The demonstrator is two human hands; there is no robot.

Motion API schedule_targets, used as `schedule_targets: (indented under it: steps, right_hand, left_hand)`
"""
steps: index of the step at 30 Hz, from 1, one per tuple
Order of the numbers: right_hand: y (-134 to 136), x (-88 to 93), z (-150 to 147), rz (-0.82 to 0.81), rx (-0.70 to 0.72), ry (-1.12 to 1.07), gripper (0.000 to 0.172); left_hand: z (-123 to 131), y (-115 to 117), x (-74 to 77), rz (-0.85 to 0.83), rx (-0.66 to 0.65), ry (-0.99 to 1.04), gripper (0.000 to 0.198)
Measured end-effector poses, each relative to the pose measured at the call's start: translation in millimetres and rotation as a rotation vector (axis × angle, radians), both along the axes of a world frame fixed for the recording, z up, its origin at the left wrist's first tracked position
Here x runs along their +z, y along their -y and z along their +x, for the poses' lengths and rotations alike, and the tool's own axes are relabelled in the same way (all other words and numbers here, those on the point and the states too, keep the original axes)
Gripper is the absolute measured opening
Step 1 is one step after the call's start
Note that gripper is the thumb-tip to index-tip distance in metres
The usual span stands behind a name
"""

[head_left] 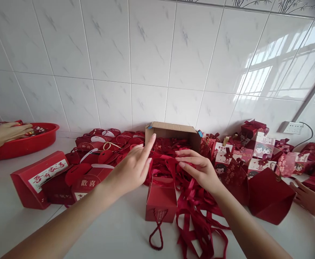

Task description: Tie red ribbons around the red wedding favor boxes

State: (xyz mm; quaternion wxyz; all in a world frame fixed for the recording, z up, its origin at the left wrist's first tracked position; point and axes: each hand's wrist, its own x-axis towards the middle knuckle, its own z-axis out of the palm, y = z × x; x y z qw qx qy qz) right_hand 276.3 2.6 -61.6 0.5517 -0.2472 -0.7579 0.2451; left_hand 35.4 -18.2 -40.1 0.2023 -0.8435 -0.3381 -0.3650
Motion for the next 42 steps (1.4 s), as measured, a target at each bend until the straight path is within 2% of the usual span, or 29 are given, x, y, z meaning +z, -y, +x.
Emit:
schedule_targets:
  steps: [3,5,9,14,20,26,33,42]
  right_hand:
    - [9.4,-17.1,10.2,-0.176,-0.076,-0.146,0.021]
    - [13.3,-31.9,17.1,-0.26,-0.138,-0.158,0.027]
    - [17.0,-61.6,33.6,-0.308,-0.243,-0.092,0.034]
    - [18.9,-86.3,58.5,-0.342,-0.351,0.081,0.037]
    - [26.0,-95.4,68.9,-0.335,-0.505,0.344,0.033]
    - [32.2,-104.4,77.3,-0.378,-0.575,0.41,0.032]
    - [36.2,-116.0,99.6,-0.413,-0.643,0.438,0.032]
    - [33.3,-129.5,112.8,-0.451,-0.693,0.44,0.037]
  left_hand:
    - [-21.5,1.4,-8.6,0.084,0.068,-0.032,0.063]
    - [-34.6,4.2,-13.5,0.115,0.102,-0.042,0.049]
    - [-55.1,11.4,-22.4,0.129,0.155,-0.061,0.019]
    - [-73.2,14.6,-39.3,0.002,0.188,-0.082,0.016]
    - [-73.7,13.2,-63.8,-0.161,0.201,-0.112,0.027]
    - [-67.3,18.3,-82.5,-0.253,0.237,-0.133,0.03]
    - [-77.8,14.0,-107.6,-0.333,0.308,-0.153,0.032]
    - [-68.5,26.6,-114.8,-0.441,0.417,-0.202,0.033]
